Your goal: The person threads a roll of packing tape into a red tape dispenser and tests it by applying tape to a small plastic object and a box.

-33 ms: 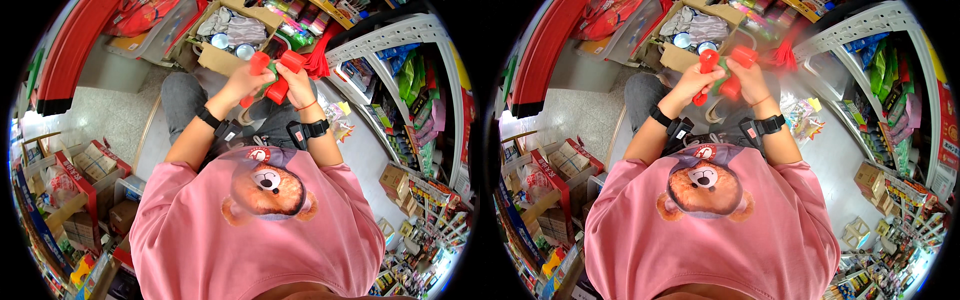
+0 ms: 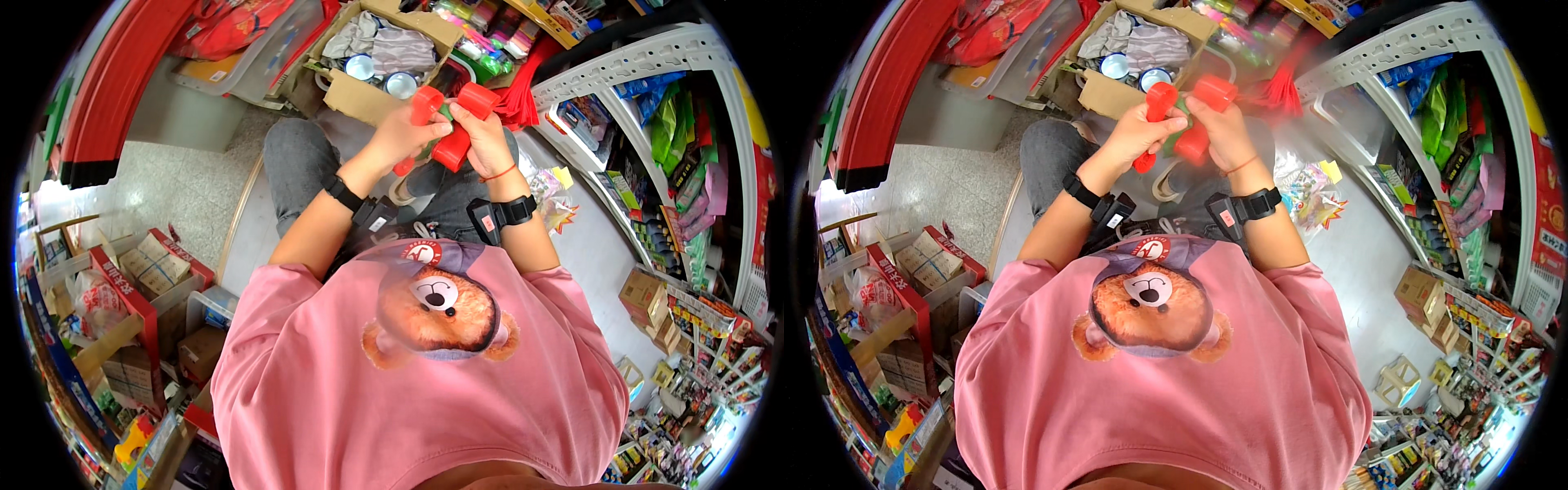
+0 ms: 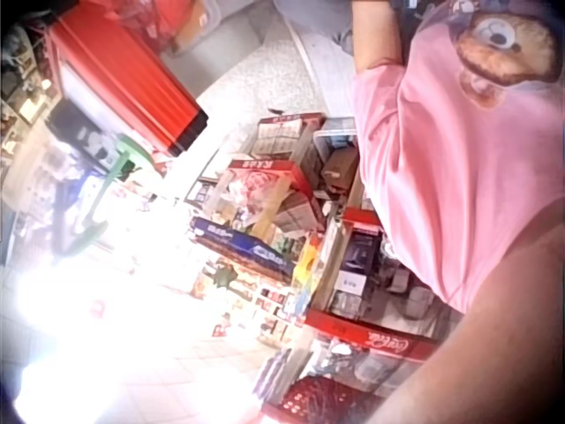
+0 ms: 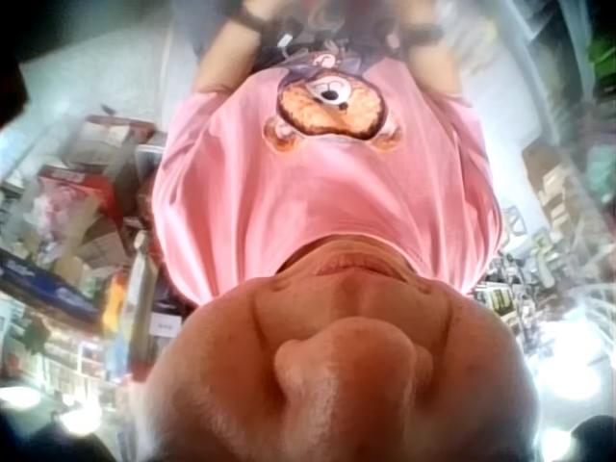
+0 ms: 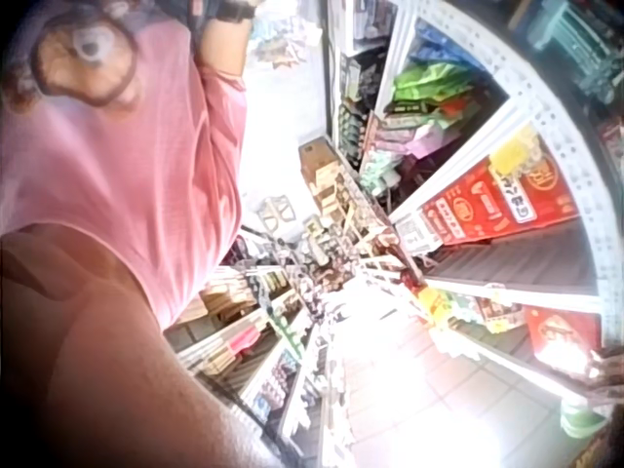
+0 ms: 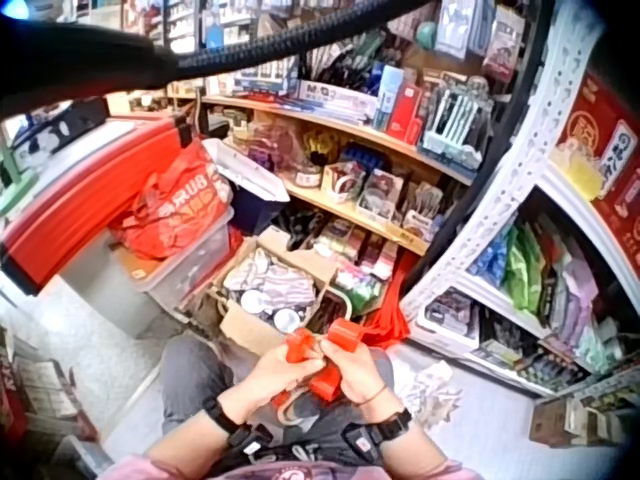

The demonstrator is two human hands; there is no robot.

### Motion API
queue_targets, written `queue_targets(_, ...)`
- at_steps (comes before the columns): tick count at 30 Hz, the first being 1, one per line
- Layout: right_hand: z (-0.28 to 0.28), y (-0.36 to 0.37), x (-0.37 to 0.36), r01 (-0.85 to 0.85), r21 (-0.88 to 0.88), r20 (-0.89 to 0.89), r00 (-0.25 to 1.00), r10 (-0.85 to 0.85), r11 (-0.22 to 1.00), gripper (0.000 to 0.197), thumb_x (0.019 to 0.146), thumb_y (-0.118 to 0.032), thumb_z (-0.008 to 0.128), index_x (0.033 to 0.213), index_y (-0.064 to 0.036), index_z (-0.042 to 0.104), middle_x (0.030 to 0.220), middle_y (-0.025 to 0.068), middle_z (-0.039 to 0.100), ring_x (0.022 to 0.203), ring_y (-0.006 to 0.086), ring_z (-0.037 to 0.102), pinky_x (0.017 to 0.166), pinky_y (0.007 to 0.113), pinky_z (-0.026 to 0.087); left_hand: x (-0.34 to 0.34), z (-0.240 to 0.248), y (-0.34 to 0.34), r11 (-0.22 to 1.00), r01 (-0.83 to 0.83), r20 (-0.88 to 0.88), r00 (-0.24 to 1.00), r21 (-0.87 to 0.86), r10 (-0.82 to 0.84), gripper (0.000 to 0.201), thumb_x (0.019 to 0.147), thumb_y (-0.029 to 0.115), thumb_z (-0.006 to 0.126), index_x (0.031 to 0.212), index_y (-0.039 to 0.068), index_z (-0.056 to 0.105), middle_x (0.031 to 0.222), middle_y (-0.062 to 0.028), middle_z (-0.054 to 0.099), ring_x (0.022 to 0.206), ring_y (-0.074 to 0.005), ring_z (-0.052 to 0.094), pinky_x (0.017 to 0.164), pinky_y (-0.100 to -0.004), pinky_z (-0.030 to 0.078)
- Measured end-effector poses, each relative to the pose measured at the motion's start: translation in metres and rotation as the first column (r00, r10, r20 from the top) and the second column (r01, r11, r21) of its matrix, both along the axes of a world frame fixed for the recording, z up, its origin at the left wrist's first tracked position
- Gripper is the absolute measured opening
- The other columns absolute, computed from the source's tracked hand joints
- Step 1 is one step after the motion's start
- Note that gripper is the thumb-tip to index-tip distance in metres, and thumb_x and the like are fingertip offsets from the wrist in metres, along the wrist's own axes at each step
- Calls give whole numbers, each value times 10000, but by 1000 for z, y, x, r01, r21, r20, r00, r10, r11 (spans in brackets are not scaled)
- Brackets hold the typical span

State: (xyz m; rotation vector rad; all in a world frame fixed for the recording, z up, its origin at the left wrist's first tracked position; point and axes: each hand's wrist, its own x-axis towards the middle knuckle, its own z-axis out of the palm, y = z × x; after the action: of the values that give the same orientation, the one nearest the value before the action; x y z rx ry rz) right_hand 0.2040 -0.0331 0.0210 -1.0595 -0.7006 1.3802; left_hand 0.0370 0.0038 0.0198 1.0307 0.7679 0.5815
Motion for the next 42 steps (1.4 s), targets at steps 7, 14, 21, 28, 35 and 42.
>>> queue_targets(7, -3, 1, -3, -59, -64, -173, 984, 48, 996, 264, 883, -79, 608, 1122, 23, 566, 1091, 96, 612, 963, 182, 610, 824, 324, 509, 3, -31, 4, 929, 13, -135, 990, 371, 40, 307, 789, 218, 713, 993, 6, 624, 846, -76, 674, 747, -139, 618, 686, -302, 478)
queue_targets(14, 7, -1, -3, -98, -46, -153, 984, 90, 994, 287, 889, -93, 604, 1146, 25, 561, 1096, 95, 612, 981, 178, 606, 831, 330, 508, -2, 0, 0, 972, 52, -160, 987, 229, -15, 304, 821, 277, 699, 969, 16, 651, 820, -50, 674, 727, -139, 612, 672, -306, 477)
queue_targets(21, 7, 1, 3, -122, -44, -107, 987, 117, 992, 324, 899, -143, 614, 1165, 29, 550, 1116, 102, 611, 999, 180, 600, 845, 335, 504, -5, -4, 1, 997, 63, -120, 991, 35, -58, 324, 815, 341, 721, 958, 75, 604, 714, 35, 565, 497, -40, 434, 451, -191, 338)
queue_targets(28, 9, 1, 1, -99, -39, -80, 992, 96, 994, 313, 899, -140, 608, 1153, 35, 553, 1117, 106, 612, 989, 185, 604, 847, 336, 502, -3, -7, 0, 999, 30, -87, 996, 14, -29, 300, 820, 323, 717, 943, 70, 614, 702, 39, 558, 506, -38, 435, 460, -192, 342)
queue_targets(35, 9, 1, -6, 10, -40, -36, 999, -12, 999, 276, 888, -120, 609, 1121, 24, 573, 1091, 95, 619, 971, 182, 606, 835, 332, 502, 5, -23, 2, 966, -42, -119, 990, 254, 75, 247, 821, 272, 719, 920, 61, 634, 689, 54, 555, 523, -26, 417, 475, -194, 319)
queue_targets(42, 5, 2, -3, 149, -41, -13, 989, -149, 988, 237, 880, -96, 615, 1088, 15, 594, 1044, 74, 629, 933, 157, 604, 828, 309, 488, -2, -13, 3, 997, -7, -18, 1000, 80, 8, 255, 837, 233, 703, 983, 46, 609, 717, 33, 567, 512, -31, 424, 485, -196, 343)
